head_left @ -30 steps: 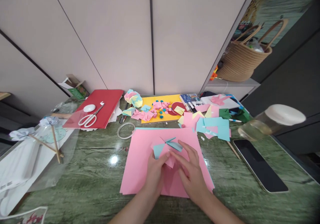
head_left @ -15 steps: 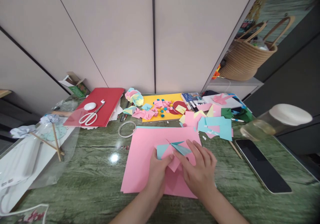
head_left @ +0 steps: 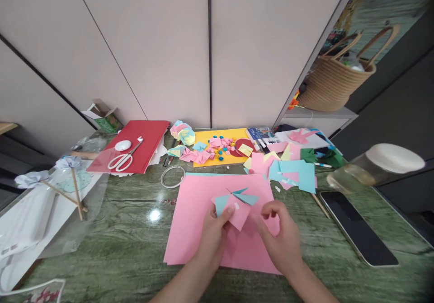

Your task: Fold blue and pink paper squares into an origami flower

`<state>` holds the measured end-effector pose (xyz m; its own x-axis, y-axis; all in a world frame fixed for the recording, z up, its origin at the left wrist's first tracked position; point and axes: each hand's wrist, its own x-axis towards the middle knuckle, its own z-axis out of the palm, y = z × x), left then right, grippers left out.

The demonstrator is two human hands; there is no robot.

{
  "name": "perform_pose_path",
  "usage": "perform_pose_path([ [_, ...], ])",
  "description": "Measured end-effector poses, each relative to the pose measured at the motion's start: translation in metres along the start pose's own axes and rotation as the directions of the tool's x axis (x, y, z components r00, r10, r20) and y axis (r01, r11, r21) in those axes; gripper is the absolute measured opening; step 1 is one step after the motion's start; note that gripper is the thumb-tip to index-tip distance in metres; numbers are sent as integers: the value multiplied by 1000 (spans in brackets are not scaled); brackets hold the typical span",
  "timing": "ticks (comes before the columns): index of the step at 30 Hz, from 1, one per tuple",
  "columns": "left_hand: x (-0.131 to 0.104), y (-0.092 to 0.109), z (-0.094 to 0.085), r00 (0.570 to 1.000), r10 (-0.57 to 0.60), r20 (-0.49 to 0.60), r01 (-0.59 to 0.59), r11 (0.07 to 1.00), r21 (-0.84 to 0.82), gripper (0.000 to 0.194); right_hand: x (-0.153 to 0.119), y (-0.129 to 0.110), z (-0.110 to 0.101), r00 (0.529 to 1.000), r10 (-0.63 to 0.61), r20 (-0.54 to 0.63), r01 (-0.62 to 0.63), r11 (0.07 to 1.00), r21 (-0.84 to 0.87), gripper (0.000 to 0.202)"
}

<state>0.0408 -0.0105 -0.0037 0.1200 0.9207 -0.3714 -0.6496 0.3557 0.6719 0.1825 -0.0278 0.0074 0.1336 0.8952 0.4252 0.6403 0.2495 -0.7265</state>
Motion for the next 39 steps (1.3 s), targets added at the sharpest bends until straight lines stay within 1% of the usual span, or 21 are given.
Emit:
perform_pose_path([
  [1, 0, 0, 1, 1000, -7, 10, 7, 1000, -14, 32, 2, 1, 2, 982, 145, 124, -155, 985, 76, 17],
  [2, 0, 0, 1, 1000, -10, 17, 11, 1000, -25, 31, 4, 1, 4, 937, 250, 244, -289, 947, 139, 18],
  [3, -1, -1, 1, 1000, -9, 22, 10, 999, -31, 31, 6, 1, 7, 888, 313, 338, -394, 896, 204, 19],
  [4, -1, -1, 2, 1000, -4, 27, 5, 999, -35, 31, 8, 1, 9, 850, 342, 402, -470, 835, 285, 20],
  [5, -2, -2, 2, 999, 0, 33, 1, 999, -33, 32, 9, 0, 12, 821, 351, 449, -529, 762, 372, 23],
  [7, -3, -4, 2, 999, 7, 43, -7, 1000, -10, 34, 9, -4, 17, 788, 360, 500, -607, 591, 531, 32],
  [9, -3, -7, 1, 999, 10, 41, -12, 999, 40, 36, 6, -7, 21, 756, 407, 512, -653, 427, 625, 38],
  [10, -3, -9, 1, 999, 13, 32, -15, 997, 72, 37, 5, -7, 23, 739, 433, 517, -667, 359, 653, 39],
  [12, -3, -11, 0, 1000, 25, 13, -26, 991, 128, 39, 2, -7, 25, 711, 455, 536, -680, 255, 687, 37],
  [15, -3, -12, 1, 998, 45, 49, -51, 988, 144, 43, 0, -4, 25, 699, 438, 565, -679, 157, 717, 33],
  [18, -3, -11, 2, 994, 41, 104, -54, 992, 116, 45, 0, -1, 25, 696, 421, 581, -678, 120, 725, 29],
  [22, -2, -10, 2, 992, 10, 126, -21, 996, 91, 44, -2, -2, 24, 716, 418, 559, -663, 159, 731, 28],
  [25, -3, -7, 3, 989, -26, 144, 17, 998, 61, 45, -2, -3, 24, 721, 422, 550, -660, 175, 731, 30],
  [29, -3, -3, 5, 984, -54, 171, 47, 998, 41, 47, 0, -3, 24, 701, 407, 586, -682, 141, 718, 28],
  [31, -2, -3, 5, 982, -40, 182, 35, 999, 26, 45, 1, -2, 24, 685, 407, 605, -696, 119, 708, 28],
  [33, -2, -5, 5, 984, -21, 177, 19, 1000, 13, 45, 1, -2, 24, 679, 415, 606, -701, 121, 702, 29],
  [35, -1, -6, 4, 987, -21, 160, 19, 1000, 14, 48, 1, -2, 24, 690, 410, 597, -693, 133, 709, 30],
  [39, -1, -8, 5, 991, -23, 133, 20, 999, 29, 52, 0, 0, 24, 732, 396, 555, -651, 165, 741, 30],
])
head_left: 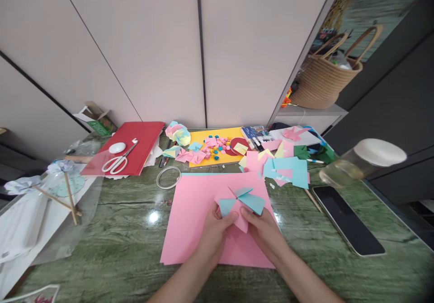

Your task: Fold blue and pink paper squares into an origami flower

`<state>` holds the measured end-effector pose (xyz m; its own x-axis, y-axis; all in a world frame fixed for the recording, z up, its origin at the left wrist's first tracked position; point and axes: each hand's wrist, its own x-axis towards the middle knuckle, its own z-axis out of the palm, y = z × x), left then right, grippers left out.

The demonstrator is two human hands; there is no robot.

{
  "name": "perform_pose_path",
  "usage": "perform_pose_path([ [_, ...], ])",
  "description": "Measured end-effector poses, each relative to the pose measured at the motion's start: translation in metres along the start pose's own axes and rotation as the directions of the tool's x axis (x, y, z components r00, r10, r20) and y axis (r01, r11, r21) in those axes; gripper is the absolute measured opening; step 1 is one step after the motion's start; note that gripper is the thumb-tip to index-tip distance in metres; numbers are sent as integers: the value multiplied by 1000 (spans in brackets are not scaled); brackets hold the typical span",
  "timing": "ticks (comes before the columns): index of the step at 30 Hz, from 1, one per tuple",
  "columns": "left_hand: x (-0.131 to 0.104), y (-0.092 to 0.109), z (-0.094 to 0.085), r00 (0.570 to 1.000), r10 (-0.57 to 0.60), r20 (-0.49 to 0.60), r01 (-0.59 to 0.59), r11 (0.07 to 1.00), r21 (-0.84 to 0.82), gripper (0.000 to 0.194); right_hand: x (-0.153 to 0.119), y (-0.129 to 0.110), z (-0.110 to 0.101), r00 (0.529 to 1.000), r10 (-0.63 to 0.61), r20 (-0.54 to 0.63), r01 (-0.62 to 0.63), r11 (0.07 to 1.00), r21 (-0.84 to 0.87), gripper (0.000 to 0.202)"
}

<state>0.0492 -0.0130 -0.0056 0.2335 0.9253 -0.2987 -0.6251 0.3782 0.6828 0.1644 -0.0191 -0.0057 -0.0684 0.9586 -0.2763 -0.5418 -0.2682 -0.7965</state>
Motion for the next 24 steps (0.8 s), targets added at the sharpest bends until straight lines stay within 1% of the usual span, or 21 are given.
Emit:
perform_pose_path([
  [2, 0, 0, 0, 1000, 4, 8, -4, 1000, 0, 52, 1, 1, -1, 1000, 5, -1, -5, 1000, -6, 30],
  [5, 0, 2, 0, 1000, 14, 22, -14, 1000, -3, 54, 2, 0, -1, 999, 50, 0, -50, 999, 7, 31],
  [10, -1, 3, -1, 1000, 24, -16, -24, 999, 32, 48, 3, -3, 0, 996, 86, -2, -86, 996, 29, 34],
  [13, -1, 4, -1, 999, 31, -34, -30, 999, 28, 47, 2, -3, 1, 997, 80, 23, -80, 996, 28, 34],
  [16, -1, 4, -1, 999, 30, -41, -29, 999, 23, 47, 2, -2, 1, 999, 33, 1, -33, 999, 22, 39],
  [18, -1, 5, -1, 999, 30, -33, -29, 999, 21, 46, 1, -1, 1, 1000, 19, -8, -19, 1000, 13, 39],
  [24, 0, 5, -2, 1000, 26, -7, -26, 1000, 11, 45, 0, -2, 1, 998, 54, 13, -54, 998, 13, 30],
])
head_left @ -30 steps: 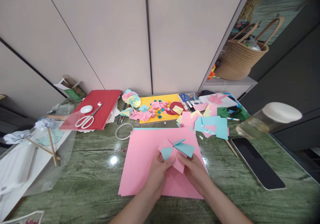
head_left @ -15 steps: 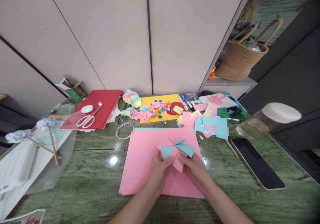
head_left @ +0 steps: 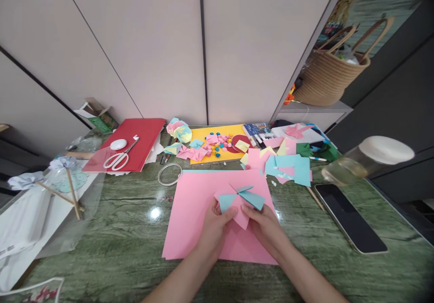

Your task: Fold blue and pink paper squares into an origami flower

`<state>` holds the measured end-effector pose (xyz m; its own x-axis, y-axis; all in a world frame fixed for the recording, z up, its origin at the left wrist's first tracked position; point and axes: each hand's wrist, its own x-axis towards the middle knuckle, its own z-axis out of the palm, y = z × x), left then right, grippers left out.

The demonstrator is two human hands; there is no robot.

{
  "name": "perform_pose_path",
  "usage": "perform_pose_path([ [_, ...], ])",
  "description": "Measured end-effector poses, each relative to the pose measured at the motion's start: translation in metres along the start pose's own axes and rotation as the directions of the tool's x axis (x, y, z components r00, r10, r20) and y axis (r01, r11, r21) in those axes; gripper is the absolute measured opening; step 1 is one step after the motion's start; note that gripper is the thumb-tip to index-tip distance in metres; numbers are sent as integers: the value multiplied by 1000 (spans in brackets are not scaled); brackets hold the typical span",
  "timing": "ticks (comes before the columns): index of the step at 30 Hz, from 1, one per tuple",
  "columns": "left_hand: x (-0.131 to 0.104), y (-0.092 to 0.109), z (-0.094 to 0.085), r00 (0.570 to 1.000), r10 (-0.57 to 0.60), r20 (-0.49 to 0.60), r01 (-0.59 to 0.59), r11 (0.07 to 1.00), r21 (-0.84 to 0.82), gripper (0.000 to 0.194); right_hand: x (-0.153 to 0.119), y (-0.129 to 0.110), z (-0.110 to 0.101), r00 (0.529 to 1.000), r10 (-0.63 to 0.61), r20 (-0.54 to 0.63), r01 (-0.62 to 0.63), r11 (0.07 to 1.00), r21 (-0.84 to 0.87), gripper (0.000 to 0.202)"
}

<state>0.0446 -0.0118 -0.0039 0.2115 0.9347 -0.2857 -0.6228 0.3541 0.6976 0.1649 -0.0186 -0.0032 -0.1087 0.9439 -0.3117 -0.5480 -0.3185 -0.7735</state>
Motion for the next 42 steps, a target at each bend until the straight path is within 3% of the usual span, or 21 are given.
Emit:
perform_pose_path([
  [8, 2, -3, -3, 1000, 6, 6, -6, 1000, 7, 44, 0, 3, -2, 998, -62, 4, 62, 993, -98, 32],
  [14, 2, 2, -2, 997, -58, 55, 59, 998, -15, 36, -3, -7, -2, 998, -69, 1, 65, 930, -362, 32],
  [17, 3, 5, -2, 997, -59, 57, 61, 998, -33, 31, -4, -13, -3, 978, -208, 24, 192, 849, -492, 30],
  [19, 3, 6, -3, 998, -50, 28, 52, 997, -51, 27, -6, -13, -6, 903, -428, -28, 324, 722, -612, 23],
  [21, 4, 5, -4, 999, -52, -5, 51, 996, -67, 25, -8, -11, -9, 731, -683, 3, 440, 468, -766, 16],
  [23, 4, 4, -5, 999, -49, -23, 47, 996, -77, 27, -11, -9, -9, 554, -810, 194, 484, 124, -866, 12],
  [24, 4, 3, -5, 999, -41, -28, 39, 997, -74, 29, -13, -9, -9, 502, -812, 298, 480, -25, -877, 11],
  [25, 3, 3, -4, 999, -26, -34, 24, 998, -65, 30, -14, -9, -7, 481, -793, 374, 464, -132, -876, 11],
  [27, 2, 1, -3, 999, 11, -48, -13, 999, -37, 34, -14, -10, -4, 495, -759, 424, 418, -220, -882, 11],
  [32, -1, -3, -4, 990, 90, -105, -84, 995, 61, 39, -13, -10, 1, 569, -747, 345, 350, -159, -923, 9],
  [42, -5, -8, -1, 979, 135, -154, -110, 980, 166, 35, -12, -4, 0, 566, -767, 303, 337, -120, -934, 5],
])
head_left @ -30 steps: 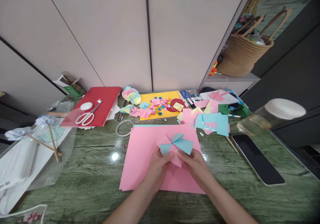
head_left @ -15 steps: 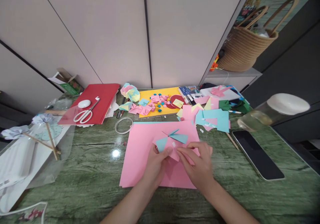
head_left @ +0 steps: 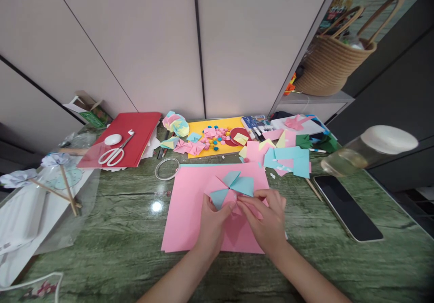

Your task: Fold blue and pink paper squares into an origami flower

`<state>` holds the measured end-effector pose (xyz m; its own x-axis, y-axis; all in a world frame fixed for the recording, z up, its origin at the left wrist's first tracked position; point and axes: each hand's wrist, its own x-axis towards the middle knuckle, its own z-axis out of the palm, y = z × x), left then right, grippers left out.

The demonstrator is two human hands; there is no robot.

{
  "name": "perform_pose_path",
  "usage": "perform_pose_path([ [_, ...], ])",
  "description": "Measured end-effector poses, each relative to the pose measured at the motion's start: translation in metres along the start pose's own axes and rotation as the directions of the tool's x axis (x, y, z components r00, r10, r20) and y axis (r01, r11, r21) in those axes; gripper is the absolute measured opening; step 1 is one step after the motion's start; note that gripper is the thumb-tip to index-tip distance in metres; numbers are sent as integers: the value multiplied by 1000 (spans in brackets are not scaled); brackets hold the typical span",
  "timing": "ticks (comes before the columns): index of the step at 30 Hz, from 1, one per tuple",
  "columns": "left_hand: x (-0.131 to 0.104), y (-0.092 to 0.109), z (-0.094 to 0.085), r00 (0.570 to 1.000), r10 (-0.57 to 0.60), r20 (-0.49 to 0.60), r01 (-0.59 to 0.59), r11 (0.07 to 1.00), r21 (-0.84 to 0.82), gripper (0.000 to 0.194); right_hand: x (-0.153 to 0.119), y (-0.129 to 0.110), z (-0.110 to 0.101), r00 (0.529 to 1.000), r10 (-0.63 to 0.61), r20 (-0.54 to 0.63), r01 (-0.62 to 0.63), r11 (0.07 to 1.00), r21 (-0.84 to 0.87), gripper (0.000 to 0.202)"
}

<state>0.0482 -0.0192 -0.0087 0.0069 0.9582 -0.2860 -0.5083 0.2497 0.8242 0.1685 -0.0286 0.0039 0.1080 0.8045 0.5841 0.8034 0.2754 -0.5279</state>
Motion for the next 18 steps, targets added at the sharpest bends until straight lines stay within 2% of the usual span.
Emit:
perform_pose_path([
  [5, 0, 1, 1, 1000, 11, 20, -11, 1000, 28, 36, 0, 1, 1, 1000, 1, -22, -1, 1000, -6, 5],
  [13, 1, -4, -3, 998, 44, -43, -37, 988, 151, 36, 1, 1, 2, 1000, -21, 0, 21, 999, -51, 6],
  [18, 0, -4, 0, 998, -3, -66, 13, 989, 146, 35, -1, 4, 4, 999, -28, 15, 30, 993, -111, 12],
])
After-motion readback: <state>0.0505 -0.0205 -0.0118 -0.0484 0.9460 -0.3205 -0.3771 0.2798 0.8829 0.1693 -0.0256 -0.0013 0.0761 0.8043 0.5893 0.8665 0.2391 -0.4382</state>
